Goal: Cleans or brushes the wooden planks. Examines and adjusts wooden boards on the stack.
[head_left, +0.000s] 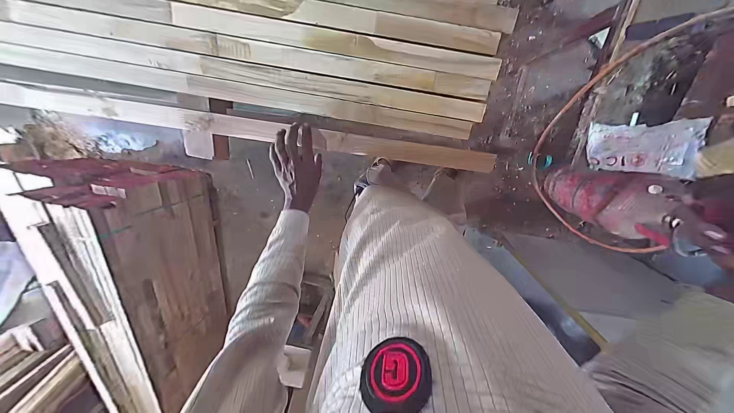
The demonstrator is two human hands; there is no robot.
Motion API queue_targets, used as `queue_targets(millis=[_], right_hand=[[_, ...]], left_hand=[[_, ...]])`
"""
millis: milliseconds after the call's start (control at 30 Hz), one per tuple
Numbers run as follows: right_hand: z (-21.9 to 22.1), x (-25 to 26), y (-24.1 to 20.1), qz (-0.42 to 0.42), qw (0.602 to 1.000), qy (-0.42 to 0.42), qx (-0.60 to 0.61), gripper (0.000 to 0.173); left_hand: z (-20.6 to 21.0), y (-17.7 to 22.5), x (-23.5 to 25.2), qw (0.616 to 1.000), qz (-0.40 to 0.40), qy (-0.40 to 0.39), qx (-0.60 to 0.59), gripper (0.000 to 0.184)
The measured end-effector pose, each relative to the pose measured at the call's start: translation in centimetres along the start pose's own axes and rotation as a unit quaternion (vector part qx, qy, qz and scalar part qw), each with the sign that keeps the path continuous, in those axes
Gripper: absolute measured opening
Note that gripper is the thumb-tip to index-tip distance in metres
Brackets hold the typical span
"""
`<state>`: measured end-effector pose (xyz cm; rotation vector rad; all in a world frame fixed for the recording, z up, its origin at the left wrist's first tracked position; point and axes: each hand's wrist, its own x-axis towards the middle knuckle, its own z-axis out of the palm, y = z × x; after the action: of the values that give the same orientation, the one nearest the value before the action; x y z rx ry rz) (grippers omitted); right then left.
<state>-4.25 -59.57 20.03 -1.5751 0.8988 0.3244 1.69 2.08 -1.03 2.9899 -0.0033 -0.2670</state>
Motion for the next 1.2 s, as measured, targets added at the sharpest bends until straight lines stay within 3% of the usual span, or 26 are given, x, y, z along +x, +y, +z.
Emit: queue_targets(millis=[33, 67, 133, 200, 333, 400, 500, 567, 667, 733, 767, 833, 900, 967, 1033, 1100, 1200], right_hand=[[0.1, 0.6, 3.5, -0.028, 0.989, -0.129, 0.071, 0.030], [2.6, 0.4, 5.9, -0.047, 0.977, -0.166, 0.129, 0.031], [9.5, -1.9, 7.7, -0.054, 0.964, -0.141, 0.218, 0.036], [14.8, -4.6, 8.9, -0.068, 0.944, -0.135, 0.294, 0.032], [22.6, -11.3, 10.0, -0.102, 0.951, -0.024, 0.289, 0.025], [24.8, -12.5, 11.0, -0.156, 0.938, -0.039, 0.307, 0.025], [28.5, -14.8, 13.4, -0.192, 0.918, -0.052, 0.343, 0.028], [31.7, -16.3, 14.4, -0.185, 0.916, -0.029, 0.354, 0.032], [36.6, -18.1, 16.4, -0.167, 0.923, -0.010, 0.346, 0.035], [40.2, -16.7, 17.0, -0.170, 0.923, -0.013, 0.344, 0.031], [42.0, -15.5, 17.1, -0.167, 0.924, -0.005, 0.344, 0.029], [45.0, -11.9, 17.9, -0.166, 0.939, 0.036, 0.300, 0.045], [48.0, -9.4, 19.0, -0.176, 0.968, 0.146, 0.105, 0.061], [50.2, -6.6, 19.8, -0.221, 0.940, 0.250, -0.068, 0.064], [52.6, -5.5, 21.2, -0.230, 0.918, 0.283, -0.154, 0.064], [55.0, -6.7, 22.3, -0.199, 0.922, 0.275, -0.187, 0.067], [57.0, -8.1, 22.8, -0.144, 0.922, 0.299, -0.198, 0.063]], left_hand=[[0.0, -1.0, 1.6, 1.000, 0.017, -0.006, 0.020, 0.060], [0.0, -1.8, 3.3, 0.998, 0.034, -0.008, 0.043, 0.055], [-0.3, -2.3, 5.4, 0.993, 0.062, -0.050, 0.088, 0.042], [-2.1, -1.6, 6.3, 0.980, 0.091, -0.140, 0.110, 0.042], [-4.8, -1.6, 7.4, 0.941, 0.118, -0.288, 0.133, 0.048], [-4.3, -2.1, 7.7, 0.949, 0.159, -0.239, 0.134, 0.041], [-2.0, -4.6, 7.2, 0.950, 0.226, -0.161, 0.147, 0.046], [-2.1, -5.1, 8.1, 0.936, 0.256, -0.176, 0.165, 0.054], [-2.9, -5.6, 7.3, 0.918, 0.309, -0.194, 0.158, 0.051], [-3.1, -6.3, 7.6, 0.916, 0.329, -0.189, 0.132, 0.050], [-3.5, -7.0, 7.7, 0.921, 0.317, -0.200, 0.109, 0.058], [-4.1, -9.1, 8.5, 0.926, 0.297, -0.222, 0.075, 0.078], [-5.0, -12.6, 9.1, 0.923, 0.289, -0.239, 0.082, 0.087], [-5.8, -14.8, 10.6, 0.918, 0.287, -0.255, 0.098, 0.081], [-5.8, -17.3, 11.6, 0.907, 0.303, -0.277, 0.092, 0.065], [-5.3, -19.0, 11.8, 0.912, 0.314, -0.258, 0.060, 0.052], [-5.3, -18.7, 10.6, 0.929, 0.290, -0.224, 0.059, 0.047]])
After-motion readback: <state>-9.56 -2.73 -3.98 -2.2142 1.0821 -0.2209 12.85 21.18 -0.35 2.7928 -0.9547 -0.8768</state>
